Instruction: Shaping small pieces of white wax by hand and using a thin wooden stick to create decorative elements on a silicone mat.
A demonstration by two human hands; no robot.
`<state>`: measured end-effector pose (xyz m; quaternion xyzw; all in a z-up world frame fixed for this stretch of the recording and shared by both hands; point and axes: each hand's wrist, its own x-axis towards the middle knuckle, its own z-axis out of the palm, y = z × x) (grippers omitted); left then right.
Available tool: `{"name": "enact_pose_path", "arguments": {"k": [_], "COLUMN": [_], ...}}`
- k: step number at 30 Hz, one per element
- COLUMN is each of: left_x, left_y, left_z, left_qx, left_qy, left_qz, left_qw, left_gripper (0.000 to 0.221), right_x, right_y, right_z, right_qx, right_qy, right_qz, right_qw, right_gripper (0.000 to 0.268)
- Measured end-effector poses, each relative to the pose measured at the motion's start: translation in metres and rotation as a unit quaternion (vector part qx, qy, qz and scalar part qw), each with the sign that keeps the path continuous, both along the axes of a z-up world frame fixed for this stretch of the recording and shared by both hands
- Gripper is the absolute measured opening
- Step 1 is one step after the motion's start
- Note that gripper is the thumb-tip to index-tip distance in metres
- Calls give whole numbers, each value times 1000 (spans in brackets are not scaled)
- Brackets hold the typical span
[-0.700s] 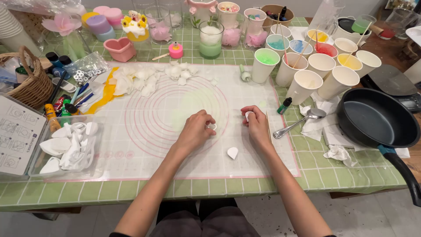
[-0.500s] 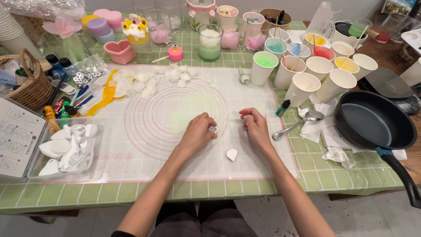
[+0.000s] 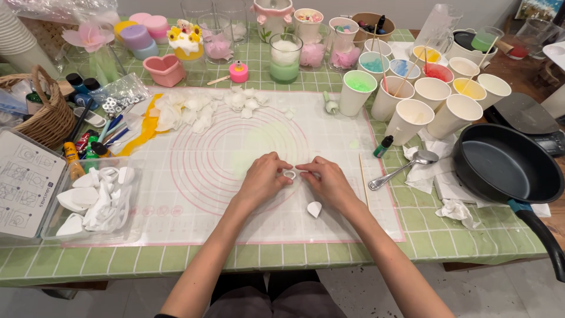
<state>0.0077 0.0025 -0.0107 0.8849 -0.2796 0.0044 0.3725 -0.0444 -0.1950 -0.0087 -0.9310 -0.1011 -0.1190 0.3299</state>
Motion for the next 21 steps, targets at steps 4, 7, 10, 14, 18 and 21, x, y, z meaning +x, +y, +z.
{"name": "enact_pose_path", "arguments": {"k": [4,7,10,14,18,21], "left_x": [0,2,3,2,4,5], "left_y": [-2,-3,-3,-2,3,4], "left_z": [-3,-8,-12,-10,-14,-19], "left_qx": [21,10,5,4,-30,-17], "left_qy": [-27,-38,-42,-34,-38,-98], "left_qz": [-4,-6,-7,-2,1,21], "left_qw": [999,999,999,999,999,995], "left_gripper": [32,28,27,29,34,24], "right_x": [-2,-2,-4,-7,-11,-13], "right_y": [5,7,9,10,11,10], "right_z": [0,2,5,5,9,6], "right_qx": [7,2,13,-8,-37,-68], "right_qy": [17,17,26,7,2,-28], "right_qz": [1,-6,-9,-5,-3,2], "right_qw": [1000,1000,1000,1000,999,997], "right_gripper": [24,23,23,22,27,30]}}
